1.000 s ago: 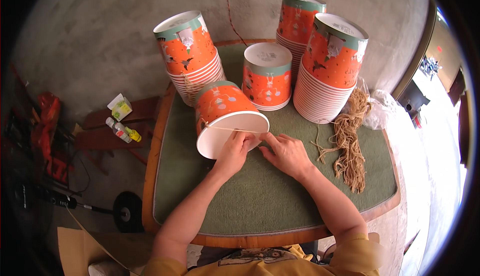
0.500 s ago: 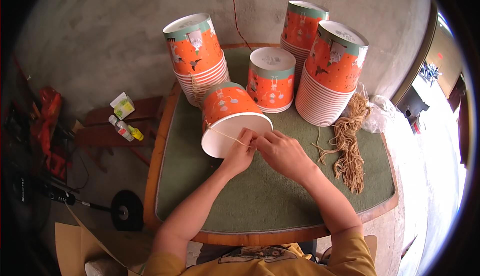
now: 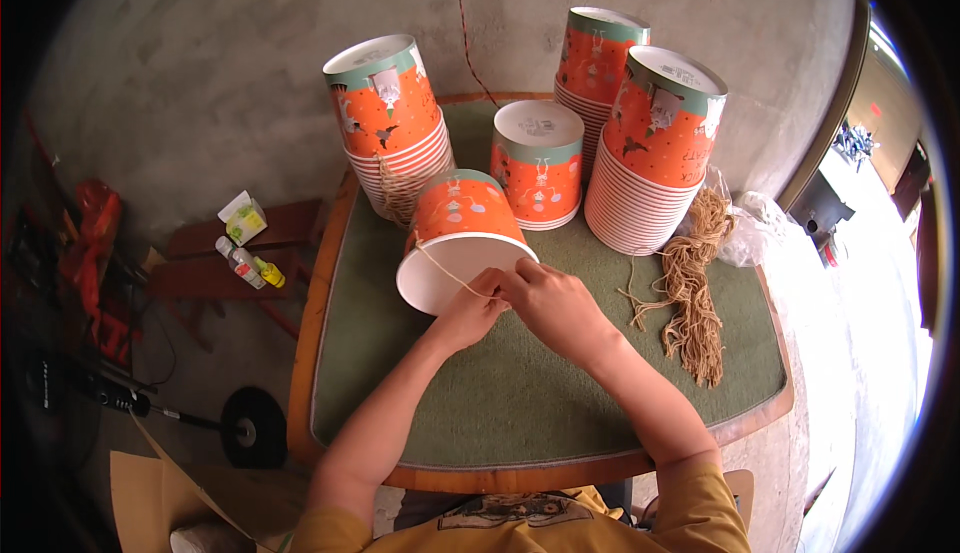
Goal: The recorder is threading and tying thin strings through holes in decorative paper buckets to create handles.
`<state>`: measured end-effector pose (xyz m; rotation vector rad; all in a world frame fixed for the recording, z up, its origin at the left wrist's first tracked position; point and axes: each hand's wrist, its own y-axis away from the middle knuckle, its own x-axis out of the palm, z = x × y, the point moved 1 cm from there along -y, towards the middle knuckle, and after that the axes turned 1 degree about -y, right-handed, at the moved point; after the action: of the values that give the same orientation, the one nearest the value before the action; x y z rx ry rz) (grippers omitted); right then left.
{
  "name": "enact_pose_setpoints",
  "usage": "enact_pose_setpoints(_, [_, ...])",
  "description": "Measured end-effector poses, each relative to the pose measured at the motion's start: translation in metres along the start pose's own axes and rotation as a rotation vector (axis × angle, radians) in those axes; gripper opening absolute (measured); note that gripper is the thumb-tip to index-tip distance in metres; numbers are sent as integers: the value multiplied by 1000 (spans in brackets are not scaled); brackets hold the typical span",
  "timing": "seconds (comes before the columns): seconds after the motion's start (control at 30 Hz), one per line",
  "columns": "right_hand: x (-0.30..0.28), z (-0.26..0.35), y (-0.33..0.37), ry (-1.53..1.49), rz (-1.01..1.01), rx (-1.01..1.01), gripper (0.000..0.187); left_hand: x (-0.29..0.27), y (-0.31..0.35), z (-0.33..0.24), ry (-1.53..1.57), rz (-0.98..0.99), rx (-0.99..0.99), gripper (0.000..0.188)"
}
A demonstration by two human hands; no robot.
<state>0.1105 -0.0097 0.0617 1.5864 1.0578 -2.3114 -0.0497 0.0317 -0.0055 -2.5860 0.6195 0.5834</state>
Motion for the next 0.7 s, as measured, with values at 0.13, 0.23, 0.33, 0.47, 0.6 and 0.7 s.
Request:
enact_pose_setpoints(0.13, [7, 9, -18, -297, 62, 72, 10, 4, 1, 2, 94, 43, -283, 27])
enact_pose_setpoints(0.23, [14, 3, -35, -251, 21, 114, 12, 3, -1, 0, 40, 102, -175, 33])
enact_pose_setpoints(0.33, [27, -4, -44, -85, 0, 70, 14, 0, 0, -1, -79, 73, -50, 34])
enact_pose_setpoints(0.47, [44, -13, -58, 18, -59, -69, 17, -3, -3, 0, -65, 74, -85, 31])
enact_pose_setpoints(0.6, [55, -29, -72, 29, 162, -69, 27, -5, -6, -6, -15, 159, -154, 27])
enact_pose_setpoints(0.7, [59, -27, -77, 263, 94, -198, 33, -2, -7, 0, 34, 141, -128, 24])
